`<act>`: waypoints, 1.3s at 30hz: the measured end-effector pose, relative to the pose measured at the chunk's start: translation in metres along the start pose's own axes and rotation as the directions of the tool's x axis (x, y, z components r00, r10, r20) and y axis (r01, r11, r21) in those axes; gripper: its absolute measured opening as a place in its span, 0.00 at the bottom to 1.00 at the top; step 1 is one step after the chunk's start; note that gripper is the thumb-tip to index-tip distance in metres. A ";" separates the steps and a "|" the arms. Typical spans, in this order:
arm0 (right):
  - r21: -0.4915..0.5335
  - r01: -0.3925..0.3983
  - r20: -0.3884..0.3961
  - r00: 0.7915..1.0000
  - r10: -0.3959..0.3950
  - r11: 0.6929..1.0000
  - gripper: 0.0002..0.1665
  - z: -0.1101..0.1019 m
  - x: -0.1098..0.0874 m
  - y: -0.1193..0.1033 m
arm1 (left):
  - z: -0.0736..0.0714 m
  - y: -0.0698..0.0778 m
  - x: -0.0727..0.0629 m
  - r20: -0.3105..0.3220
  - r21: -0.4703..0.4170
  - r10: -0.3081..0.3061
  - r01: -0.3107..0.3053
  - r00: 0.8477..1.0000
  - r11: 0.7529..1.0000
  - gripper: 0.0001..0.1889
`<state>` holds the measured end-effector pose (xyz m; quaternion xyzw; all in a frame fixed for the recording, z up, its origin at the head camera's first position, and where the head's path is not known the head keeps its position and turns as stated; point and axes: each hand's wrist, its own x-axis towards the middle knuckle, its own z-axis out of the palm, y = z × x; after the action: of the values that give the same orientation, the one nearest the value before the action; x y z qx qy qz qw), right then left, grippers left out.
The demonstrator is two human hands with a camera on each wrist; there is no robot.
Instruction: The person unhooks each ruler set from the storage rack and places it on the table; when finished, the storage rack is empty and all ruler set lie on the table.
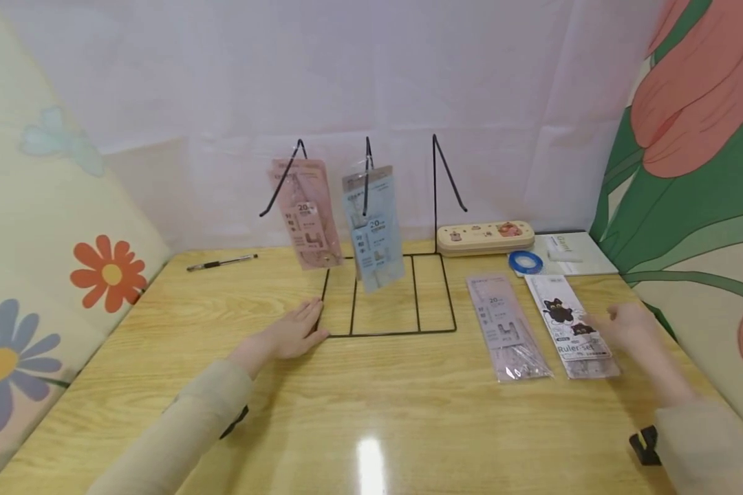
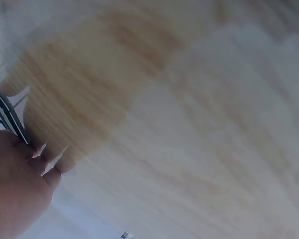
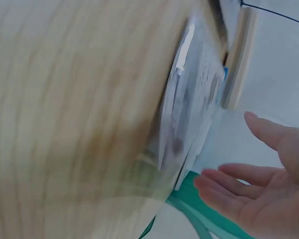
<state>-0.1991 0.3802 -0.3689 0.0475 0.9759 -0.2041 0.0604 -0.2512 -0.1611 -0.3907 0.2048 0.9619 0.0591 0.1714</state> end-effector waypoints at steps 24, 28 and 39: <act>0.494 0.311 0.026 0.928 -0.371 0.812 0.47 0.050 0.054 -0.151 | 0.000 -0.003 0.000 -0.013 0.014 0.004 -0.004 1.000 1.000 0.36; 0.510 0.306 0.014 0.931 -0.364 0.804 0.46 0.058 0.066 -0.176 | 0.000 -0.002 0.000 -0.003 0.013 0.003 -0.003 1.000 1.000 0.37; 0.696 0.310 -0.012 0.907 -0.421 0.648 0.38 0.069 0.084 -0.233 | 0.004 -0.003 0.002 -0.006 0.010 0.008 -0.008 1.000 1.000 0.37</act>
<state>-0.3024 0.1459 -0.3514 -0.1473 0.8127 -0.5595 0.0696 -0.2527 -0.1634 -0.3952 0.2095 0.9618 0.0558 0.1674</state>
